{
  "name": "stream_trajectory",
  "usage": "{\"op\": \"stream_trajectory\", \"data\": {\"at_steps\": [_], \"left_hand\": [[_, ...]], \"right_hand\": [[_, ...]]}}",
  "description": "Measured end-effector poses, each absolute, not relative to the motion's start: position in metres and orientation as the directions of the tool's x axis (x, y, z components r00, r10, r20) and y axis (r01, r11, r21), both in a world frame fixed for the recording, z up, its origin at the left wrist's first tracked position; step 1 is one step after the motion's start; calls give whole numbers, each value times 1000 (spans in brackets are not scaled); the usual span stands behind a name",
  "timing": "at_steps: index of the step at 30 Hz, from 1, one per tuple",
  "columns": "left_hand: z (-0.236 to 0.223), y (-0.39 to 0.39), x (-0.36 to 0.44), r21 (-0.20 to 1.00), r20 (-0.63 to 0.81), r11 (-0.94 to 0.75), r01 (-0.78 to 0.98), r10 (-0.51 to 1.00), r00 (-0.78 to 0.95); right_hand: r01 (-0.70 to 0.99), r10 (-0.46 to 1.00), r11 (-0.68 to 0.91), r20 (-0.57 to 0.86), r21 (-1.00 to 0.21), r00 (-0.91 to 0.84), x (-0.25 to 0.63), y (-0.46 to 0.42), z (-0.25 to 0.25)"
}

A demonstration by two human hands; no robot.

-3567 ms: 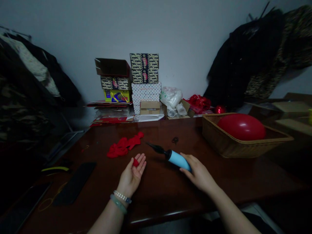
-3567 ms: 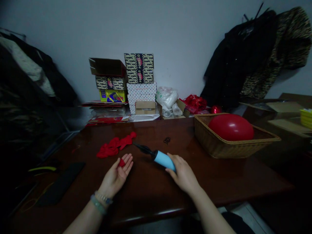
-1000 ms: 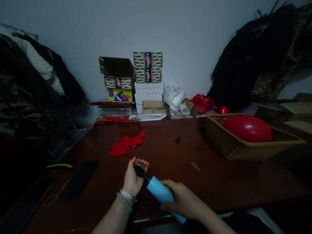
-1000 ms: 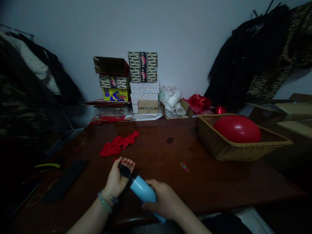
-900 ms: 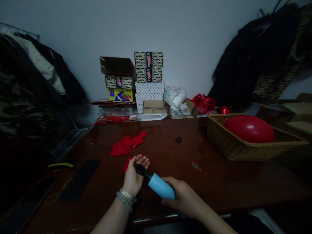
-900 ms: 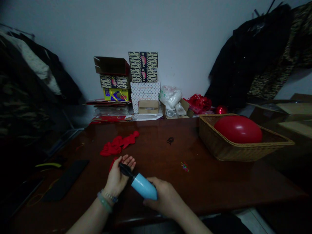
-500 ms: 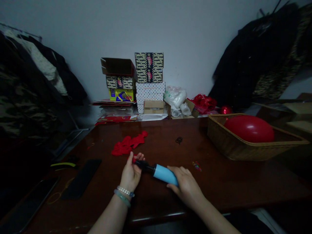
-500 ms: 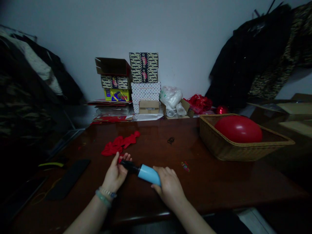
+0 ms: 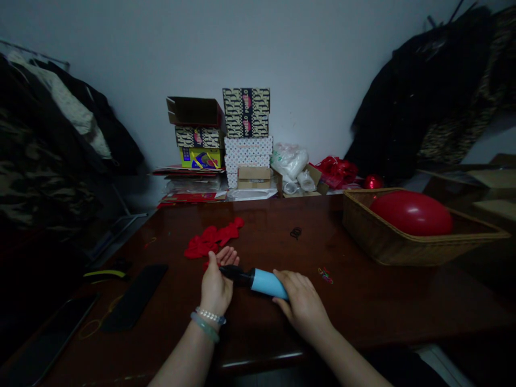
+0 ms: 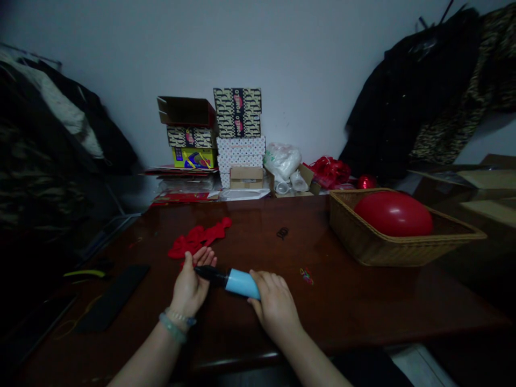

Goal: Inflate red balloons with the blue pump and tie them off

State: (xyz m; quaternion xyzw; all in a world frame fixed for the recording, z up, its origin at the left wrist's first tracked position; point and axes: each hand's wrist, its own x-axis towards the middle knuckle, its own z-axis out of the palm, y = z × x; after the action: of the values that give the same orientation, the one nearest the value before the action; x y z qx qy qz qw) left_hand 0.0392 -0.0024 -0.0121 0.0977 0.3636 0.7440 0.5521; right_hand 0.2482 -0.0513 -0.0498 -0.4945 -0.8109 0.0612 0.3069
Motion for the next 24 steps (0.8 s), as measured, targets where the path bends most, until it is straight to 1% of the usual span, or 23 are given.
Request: {"op": "stream_trajectory", "data": {"at_steps": [2,3,4,6,8,12,18,21,24], "left_hand": [[0,-1,41,569,-296,-116,-814,895,-334],[5,0,42,544,-278,-116,-831,910,-309],[11,1,43,536,-227,-129,-834,930,-290],[18,3,45,550,-134,-163,-819,951,-279],[19,5,46,579,-93,-194,-792,949,-301],[10,12,43,605,-107,-215,-766,932,-346],[4,16,34,552,-94,-204,-808,948,-303],[4,12,31,529,-88,-196,-826,955,-283],[6,7,29,531,-56,-190,-826,964,-258]], "right_hand": [[761,827,515,463,-394,-319,248,-48,-49],[758,822,519,473,-395,-316,249,-46,-49],[755,819,523,479,-396,-316,249,-44,-49],[747,814,534,480,-396,-328,248,-42,-51],[740,814,544,463,-396,-351,247,-42,-54],[740,815,550,446,-388,-371,242,-44,-59],[703,783,586,507,-403,-361,237,-45,-64],[696,792,578,499,-426,-352,235,-47,-64],[694,804,566,484,-444,-346,233,-50,-62]]}}
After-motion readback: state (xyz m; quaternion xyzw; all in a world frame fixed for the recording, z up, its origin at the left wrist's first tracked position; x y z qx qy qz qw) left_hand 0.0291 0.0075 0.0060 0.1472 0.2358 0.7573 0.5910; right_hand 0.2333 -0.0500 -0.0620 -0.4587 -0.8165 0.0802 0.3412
